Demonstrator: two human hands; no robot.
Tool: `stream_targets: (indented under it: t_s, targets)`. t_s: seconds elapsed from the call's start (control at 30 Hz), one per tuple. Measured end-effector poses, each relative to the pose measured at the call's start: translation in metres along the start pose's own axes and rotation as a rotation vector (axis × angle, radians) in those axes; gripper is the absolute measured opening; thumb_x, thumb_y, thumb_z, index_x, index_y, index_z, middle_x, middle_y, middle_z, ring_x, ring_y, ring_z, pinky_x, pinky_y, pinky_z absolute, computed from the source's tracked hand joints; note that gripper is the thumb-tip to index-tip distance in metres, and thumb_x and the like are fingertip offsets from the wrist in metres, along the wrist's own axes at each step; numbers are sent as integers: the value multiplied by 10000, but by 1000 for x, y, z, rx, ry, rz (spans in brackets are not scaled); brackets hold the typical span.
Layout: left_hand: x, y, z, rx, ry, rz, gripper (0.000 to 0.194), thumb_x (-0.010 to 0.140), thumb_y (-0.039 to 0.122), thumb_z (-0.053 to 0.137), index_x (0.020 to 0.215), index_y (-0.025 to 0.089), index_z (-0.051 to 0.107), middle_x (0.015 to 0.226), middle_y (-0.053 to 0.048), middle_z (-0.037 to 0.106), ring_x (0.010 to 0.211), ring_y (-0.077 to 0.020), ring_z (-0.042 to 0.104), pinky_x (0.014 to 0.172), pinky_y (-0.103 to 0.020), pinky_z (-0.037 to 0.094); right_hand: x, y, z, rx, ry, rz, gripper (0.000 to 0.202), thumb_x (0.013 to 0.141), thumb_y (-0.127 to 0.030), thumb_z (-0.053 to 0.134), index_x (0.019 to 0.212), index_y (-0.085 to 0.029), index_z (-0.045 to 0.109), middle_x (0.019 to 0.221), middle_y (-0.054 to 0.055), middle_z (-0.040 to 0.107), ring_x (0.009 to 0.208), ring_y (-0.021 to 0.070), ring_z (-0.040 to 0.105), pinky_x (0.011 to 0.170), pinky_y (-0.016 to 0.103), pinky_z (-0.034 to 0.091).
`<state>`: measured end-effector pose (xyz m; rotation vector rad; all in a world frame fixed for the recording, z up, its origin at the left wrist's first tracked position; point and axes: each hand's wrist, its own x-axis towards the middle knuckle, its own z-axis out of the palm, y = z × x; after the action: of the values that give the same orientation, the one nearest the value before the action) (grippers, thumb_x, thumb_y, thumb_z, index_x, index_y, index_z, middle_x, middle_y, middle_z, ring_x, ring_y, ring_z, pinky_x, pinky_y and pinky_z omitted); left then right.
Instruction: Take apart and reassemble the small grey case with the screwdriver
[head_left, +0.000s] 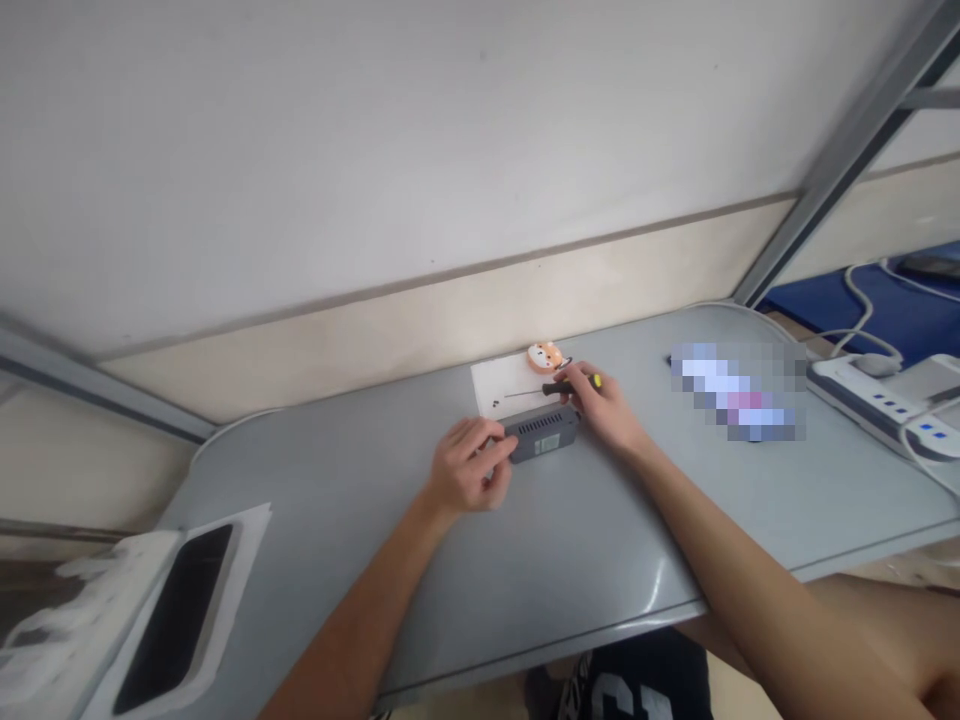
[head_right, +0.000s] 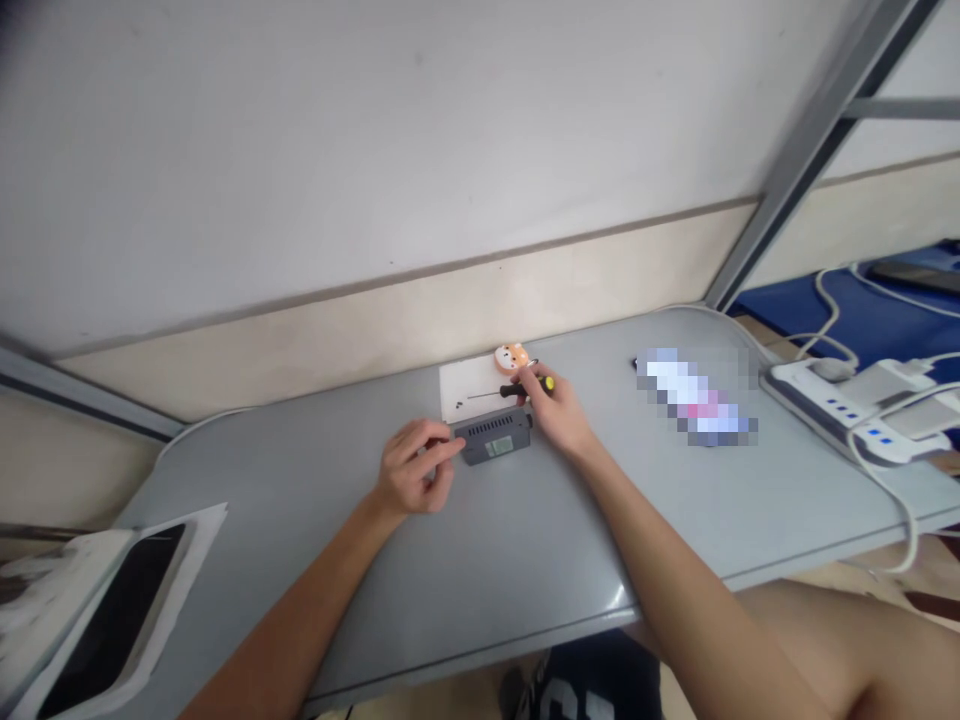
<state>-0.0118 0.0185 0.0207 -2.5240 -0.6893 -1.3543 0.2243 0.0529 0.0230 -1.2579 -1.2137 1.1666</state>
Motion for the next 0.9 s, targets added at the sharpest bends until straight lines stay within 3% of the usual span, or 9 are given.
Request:
stream_targets:
  t_s: [0.23,0.4,0.6,0.9]
  targets:
    - [-4,1,0,12,29,-55,272,840,44,499,978,204,671,838,-36,625,682,-158,545,626,-296,471,-3,1,3,-47,-77,32,462,938,-654,576,983,-210,696,812,14,664,699,156,577,644,278,411]
    - [-7,-8,1,38,23,-371,301,968,72,431,1043,203,691,954,-58,662,845,-177,640,744,-312,517,-2,3,3,-41,-101,43,488,944,-679,556,1009,-216,697,819,16,670,688,156,575,633,275,410]
    - [-15,-23,6,129,-175,-622,296,992,132,471,1167,215,695,1065,-71,662,968,-215,653,877,-365,529,-2,2,3,-43,-103,60,493,940,-692,556,996,-222,694,828,13,668,711,159,590,658,277,432]
    - [-21,-24,12,314,-502,-620,419,1022,170,472,1370,283,676,1307,-123,589,1142,-303,551,997,-482,494,-1,1,2,-12,-82,62,450,949,-656,562,991,-228,697,799,7,649,677,150,556,637,268,411]
